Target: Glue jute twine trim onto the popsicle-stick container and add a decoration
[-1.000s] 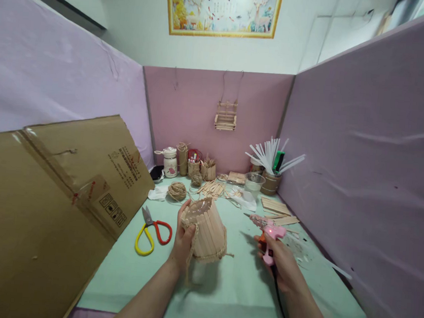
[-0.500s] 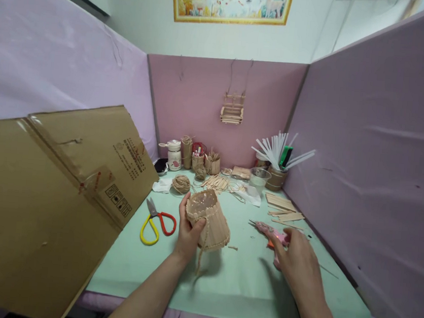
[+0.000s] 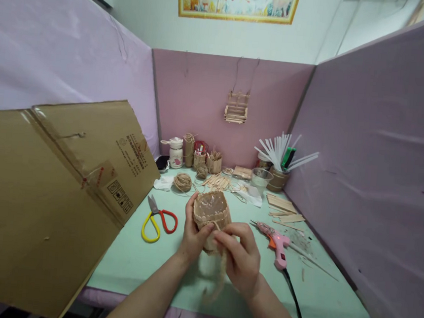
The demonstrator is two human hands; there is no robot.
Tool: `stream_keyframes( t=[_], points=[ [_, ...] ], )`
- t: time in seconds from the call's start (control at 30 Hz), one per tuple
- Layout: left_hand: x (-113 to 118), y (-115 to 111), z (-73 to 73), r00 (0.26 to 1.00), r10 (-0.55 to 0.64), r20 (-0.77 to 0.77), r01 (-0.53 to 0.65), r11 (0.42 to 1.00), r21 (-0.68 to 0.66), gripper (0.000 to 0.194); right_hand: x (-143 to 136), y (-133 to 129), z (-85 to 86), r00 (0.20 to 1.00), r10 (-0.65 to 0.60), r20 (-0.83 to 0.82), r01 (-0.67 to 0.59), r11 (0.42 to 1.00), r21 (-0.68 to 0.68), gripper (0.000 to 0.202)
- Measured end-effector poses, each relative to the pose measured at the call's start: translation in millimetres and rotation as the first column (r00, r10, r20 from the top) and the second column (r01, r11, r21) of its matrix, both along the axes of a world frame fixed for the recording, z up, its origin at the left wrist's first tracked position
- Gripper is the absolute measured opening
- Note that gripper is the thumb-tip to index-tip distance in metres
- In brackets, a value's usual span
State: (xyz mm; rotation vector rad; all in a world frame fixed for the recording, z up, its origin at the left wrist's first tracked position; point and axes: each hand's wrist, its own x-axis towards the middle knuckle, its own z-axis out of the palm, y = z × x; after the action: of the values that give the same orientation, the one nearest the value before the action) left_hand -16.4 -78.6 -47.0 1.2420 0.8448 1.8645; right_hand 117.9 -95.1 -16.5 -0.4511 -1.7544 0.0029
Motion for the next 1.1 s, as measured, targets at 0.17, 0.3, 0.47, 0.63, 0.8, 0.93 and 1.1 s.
stream_keyframes(
  t=[0.17, 0.3, 0.47, 0.63, 0.8, 0.93, 1.1],
  points=[
    [-0.1, 0.5, 1.2, 1.0, -0.004, -0.021, 0.004, 1.0, -0.014, 0.083, 10.1, 5.7, -0.8, 0.964, -0.09, -0.249, -0.011, 0.926, -0.378, 0.012],
    [-1.5, 1.4, -1.0, 0.999, -0.014, -0.038, 0.013, 1.0, -0.02, 0.083, 13.5, 12.6, 0.0, 0.92, -0.186, -0.344, -0.08, 0.771, -0.632, 0.015],
    [-2.3, 2.4, -4.1, 0.998, -0.013, -0.064, 0.013, 1.0, -0.008, 0.083, 13.1, 19.8, 1.2, 0.857, -0.169, -0.487, -0.257, 0.679, -0.688, 0.02],
    [-2.4, 2.7, -4.8, 0.997, -0.037, -0.07, 0.036, 0.999, -0.004, 0.084, 14.9, 25.8, 1.4, 0.83, -0.165, -0.532, -0.323, 0.636, -0.701, 0.021],
    [-2.2, 3.0, -6.1, 0.995, -0.061, -0.075, 0.061, 0.998, -0.007, 0.085, 17.0, 30.9, -0.5, 0.849, -0.173, -0.499, -0.3, 0.619, -0.726, 0.025],
    [-0.9, 2.1, -6.3, 0.993, -0.113, -0.043, 0.112, 0.993, -0.029, 0.086, 17.7, 33.4, -2.7, 0.863, -0.164, -0.478, -0.293, 0.608, -0.738, 0.024],
    [-0.6, 0.0, -4.0, 0.98, -0.196, -0.032, 0.195, 0.98, -0.034, 0.085, 17.7, 32.0, -3.0, 0.869, -0.158, -0.468, -0.29, 0.604, -0.742, 0.023]
  ],
)
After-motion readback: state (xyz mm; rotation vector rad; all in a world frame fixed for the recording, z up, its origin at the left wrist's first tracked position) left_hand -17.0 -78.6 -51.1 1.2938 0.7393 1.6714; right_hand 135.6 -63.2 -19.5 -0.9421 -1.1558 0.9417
